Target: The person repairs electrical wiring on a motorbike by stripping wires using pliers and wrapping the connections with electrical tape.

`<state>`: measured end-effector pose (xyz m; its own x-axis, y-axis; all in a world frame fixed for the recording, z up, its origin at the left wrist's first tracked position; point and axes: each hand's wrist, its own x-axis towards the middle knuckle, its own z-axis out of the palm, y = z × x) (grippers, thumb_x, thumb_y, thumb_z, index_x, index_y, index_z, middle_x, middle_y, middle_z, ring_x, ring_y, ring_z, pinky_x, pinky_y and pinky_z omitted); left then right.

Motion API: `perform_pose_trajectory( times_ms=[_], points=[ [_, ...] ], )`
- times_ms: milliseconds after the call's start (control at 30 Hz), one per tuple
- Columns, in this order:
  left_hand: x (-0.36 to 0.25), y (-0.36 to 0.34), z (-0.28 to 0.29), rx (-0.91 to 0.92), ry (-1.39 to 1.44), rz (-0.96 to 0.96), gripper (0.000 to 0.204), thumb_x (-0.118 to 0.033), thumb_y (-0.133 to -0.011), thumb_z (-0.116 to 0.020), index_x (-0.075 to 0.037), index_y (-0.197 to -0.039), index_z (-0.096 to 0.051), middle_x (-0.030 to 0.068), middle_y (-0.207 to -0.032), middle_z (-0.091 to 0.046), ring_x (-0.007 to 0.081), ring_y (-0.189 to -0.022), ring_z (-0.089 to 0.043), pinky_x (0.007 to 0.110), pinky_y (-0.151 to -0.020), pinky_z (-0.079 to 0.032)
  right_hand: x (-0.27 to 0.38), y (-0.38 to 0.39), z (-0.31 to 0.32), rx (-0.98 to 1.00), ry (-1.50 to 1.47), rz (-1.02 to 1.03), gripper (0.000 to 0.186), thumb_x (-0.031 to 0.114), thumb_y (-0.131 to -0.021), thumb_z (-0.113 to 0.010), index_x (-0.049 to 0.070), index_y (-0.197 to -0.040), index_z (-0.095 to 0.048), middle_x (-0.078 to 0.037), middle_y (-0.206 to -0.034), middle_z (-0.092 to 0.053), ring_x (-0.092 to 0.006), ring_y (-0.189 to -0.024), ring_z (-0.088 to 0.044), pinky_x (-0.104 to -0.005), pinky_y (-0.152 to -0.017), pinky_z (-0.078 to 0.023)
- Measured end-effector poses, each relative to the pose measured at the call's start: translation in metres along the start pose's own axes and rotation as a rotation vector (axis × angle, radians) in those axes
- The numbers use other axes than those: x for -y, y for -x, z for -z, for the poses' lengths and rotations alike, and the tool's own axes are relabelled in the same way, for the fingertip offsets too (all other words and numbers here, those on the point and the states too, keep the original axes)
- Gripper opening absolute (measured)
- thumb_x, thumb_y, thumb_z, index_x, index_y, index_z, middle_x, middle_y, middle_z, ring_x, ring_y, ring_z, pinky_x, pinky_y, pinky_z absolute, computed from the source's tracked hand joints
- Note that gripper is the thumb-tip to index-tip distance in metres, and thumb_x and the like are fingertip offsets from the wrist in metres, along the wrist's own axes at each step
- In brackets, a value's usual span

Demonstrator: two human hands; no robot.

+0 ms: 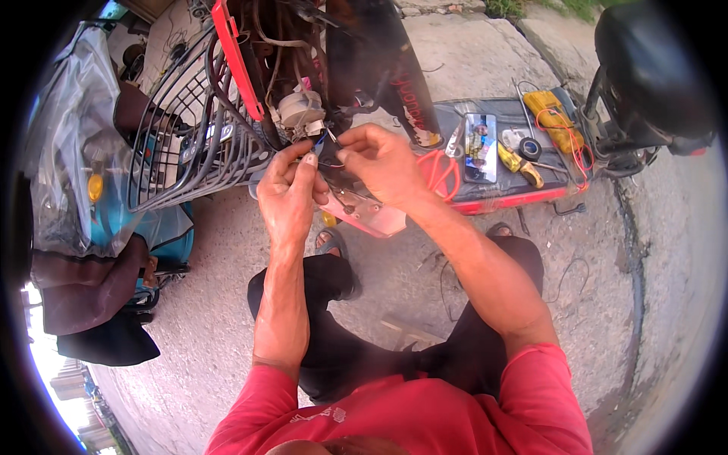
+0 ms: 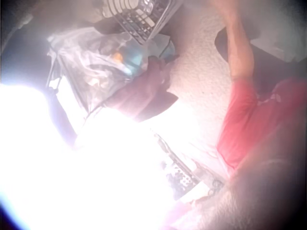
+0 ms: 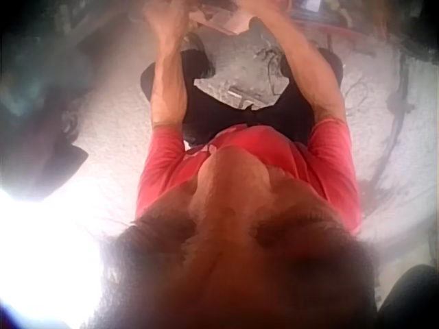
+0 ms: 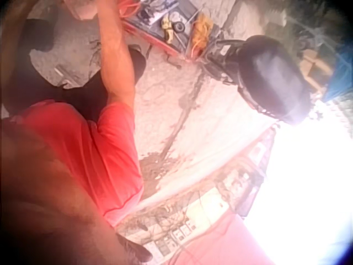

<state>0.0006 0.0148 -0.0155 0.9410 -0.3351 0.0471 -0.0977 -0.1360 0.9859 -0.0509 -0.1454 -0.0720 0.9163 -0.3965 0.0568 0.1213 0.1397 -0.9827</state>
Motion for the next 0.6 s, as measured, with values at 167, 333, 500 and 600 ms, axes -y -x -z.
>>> perform_pose_trajectory(
  times_ms=[167, 333, 500, 600],
  points=[
    [-0.012, -0.002, -0.01, -0.004, 0.043, 0.074, 0.027, -0.014, -0.103, -0.066, 0.004, -0.123, -0.07, 0.0035, -0.066, -0.064, 0.0096, -0.052, -0.058, 0.025, -0.05, -0.046, 0.0, -0.002, -0.002, -0.007, 0.121, 0.075, 0.025, 0.011, -0.094, -0.077, -0.001, -0.116, -0.072, -0.008, -0.101, -0.077, -0.0135, -0.091, -0.073, -0.0297, -0.08, -0.059],
    [0.0, -0.008, -0.014, -0.062, 0.06, 0.045, 0.02, -0.014, -0.104, -0.067, 0.002, -0.116, -0.071, 0.0027, -0.066, -0.064, 0.0087, -0.051, -0.057, 0.024, -0.048, -0.046, 0.009, -0.001, -0.006, -0.066, 0.214, 0.114, 0.024, 0.013, -0.095, -0.075, 0.002, -0.116, -0.073, -0.008, -0.1, -0.077, -0.0137, -0.091, -0.073, -0.0307, -0.08, -0.059],
    [0.007, -0.009, -0.015, -0.06, 0.04, 0.003, 0.018, -0.014, -0.104, -0.066, 0.001, -0.113, -0.071, 0.0018, -0.067, -0.064, 0.0077, -0.052, -0.056, 0.023, -0.048, -0.046, 0.013, -0.004, -0.012, -0.167, 0.269, 0.347, 0.023, 0.013, -0.094, -0.074, 0.002, -0.115, -0.073, -0.009, -0.098, -0.076, -0.018, -0.086, -0.075, -0.0338, -0.078, -0.059],
    [0.007, -0.007, -0.017, -0.04, 0.012, -0.039, 0.018, -0.014, -0.104, -0.066, 0.001, -0.112, -0.071, 0.0008, -0.069, -0.064, 0.0066, -0.054, -0.057, 0.023, -0.049, -0.047, 0.012, -0.006, -0.011, -0.199, 0.344, 0.401, 0.023, 0.013, -0.094, -0.074, 0.002, -0.114, -0.073, -0.01, -0.098, -0.077, -0.0206, -0.085, -0.076, -0.0347, -0.077, -0.059]
  ],
)
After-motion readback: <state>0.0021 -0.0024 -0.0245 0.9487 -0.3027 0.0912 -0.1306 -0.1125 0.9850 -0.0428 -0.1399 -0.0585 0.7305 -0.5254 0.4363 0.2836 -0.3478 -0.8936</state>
